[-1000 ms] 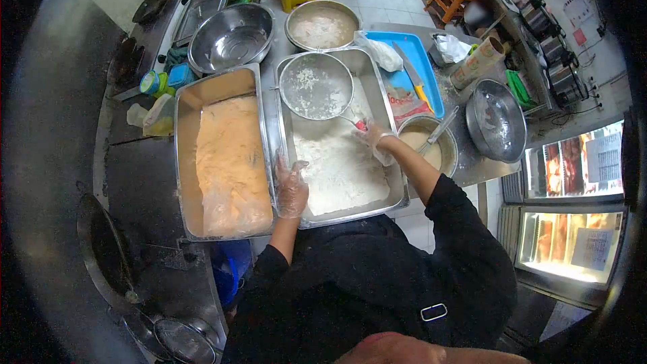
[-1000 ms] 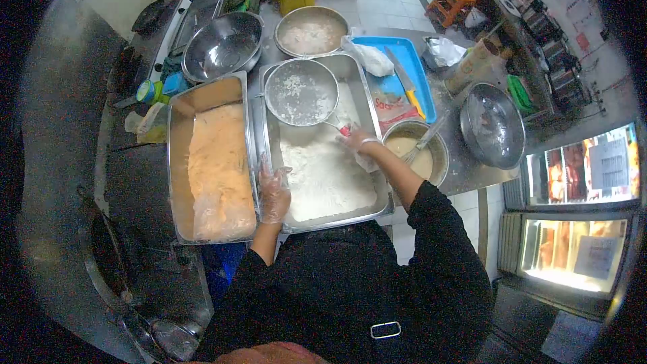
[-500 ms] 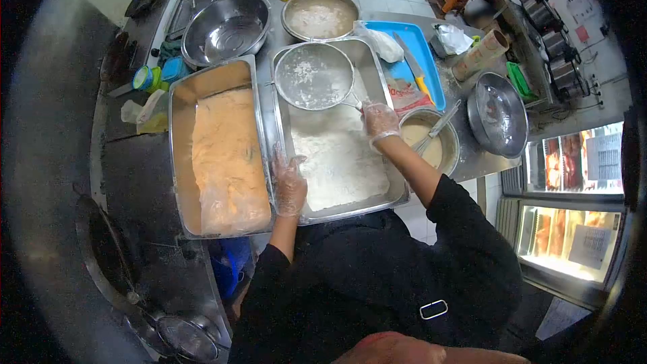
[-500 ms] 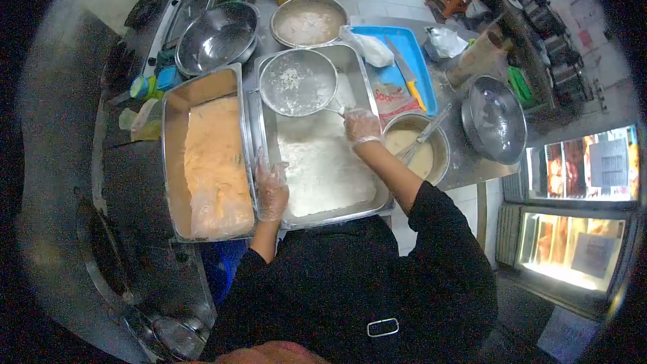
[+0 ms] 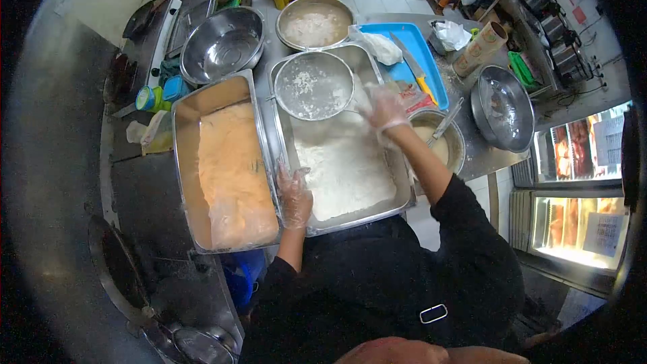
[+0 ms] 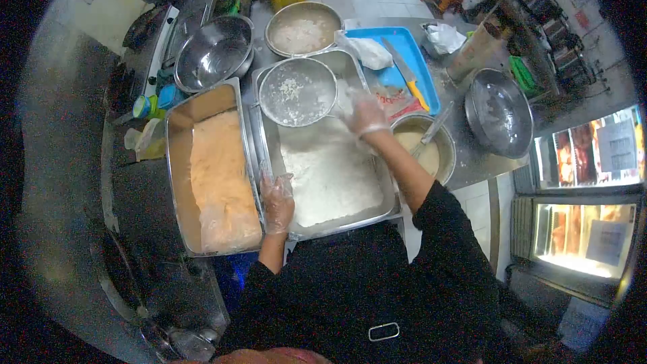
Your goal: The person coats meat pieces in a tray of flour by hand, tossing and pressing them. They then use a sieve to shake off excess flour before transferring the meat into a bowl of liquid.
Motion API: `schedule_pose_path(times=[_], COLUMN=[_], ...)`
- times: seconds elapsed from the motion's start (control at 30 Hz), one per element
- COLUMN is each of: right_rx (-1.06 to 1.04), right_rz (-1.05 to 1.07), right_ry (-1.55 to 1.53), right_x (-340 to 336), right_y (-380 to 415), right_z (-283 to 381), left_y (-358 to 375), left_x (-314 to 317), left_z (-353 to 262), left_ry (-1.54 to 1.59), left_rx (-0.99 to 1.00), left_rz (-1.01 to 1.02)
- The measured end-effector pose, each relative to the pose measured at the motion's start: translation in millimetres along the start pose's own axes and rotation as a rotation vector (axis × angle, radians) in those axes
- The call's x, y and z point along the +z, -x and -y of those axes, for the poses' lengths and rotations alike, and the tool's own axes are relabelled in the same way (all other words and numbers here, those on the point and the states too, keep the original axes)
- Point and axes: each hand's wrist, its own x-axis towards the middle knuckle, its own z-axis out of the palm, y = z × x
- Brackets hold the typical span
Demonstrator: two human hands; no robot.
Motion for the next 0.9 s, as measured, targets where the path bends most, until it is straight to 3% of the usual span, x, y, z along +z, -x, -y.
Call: schedule_pose_path(times=[0.07,0.13,0.2,0.23,0.3,0.4,0.6,0.7,0.8,0.9], right_rx=[0.145,0.322,0.278,0.285,0.295,0.228,0.22,0.158,0.096,-0.149], right_rz=[0.059,0.161,0.076,0.13,0.245,0.222,0.344,0.223,0.411,0.381], right_ry=[-0.123,-0.015,0.082,0.108,0.155,0.186,0.056,0.154,0.136,0.22], right_x=[1.1,-8.1,41.7,59.2,92.4,156.5,165.8,183.7,170.0,204.8], right_y=[-60.7,-136.0,-201.4,-232.2,-285.2,-340.6,-401.1,-414.6,-426.6,-432.8], right_z=[-34.9,-56.9,-119.5,-139.2,-163.4,-187.9,-144.3,-143.2,-141.5,-178.7], left_y=[1.4,4.8,-11.1,-10.8,-12.3,-19.4,-22.4,-25.9,-26.4,-31.3], left_x=[1.4,11.4,-2.2,-1.1,0.5,-2.6,3.3,2.1,4.5,2.5], left_z=[1.7,11.1,-8.9,-6.0,-6.4,-14.5,-4.7,-10.5,-14.3,-17.9], left_ry=[-0.021,-0.078,-0.094,-0.1,-0.107,-0.116,-0.189,-0.168,-0.163,-0.194], left_rx=[-0.011,-0.022,-0.098,-0.096,-0.113,-0.165,-0.178,-0.225,-0.248,-0.246], left_rz=[0.012,0.013,0.085,0.104,0.115,0.114,0.131,0.139,0.098,0.113])
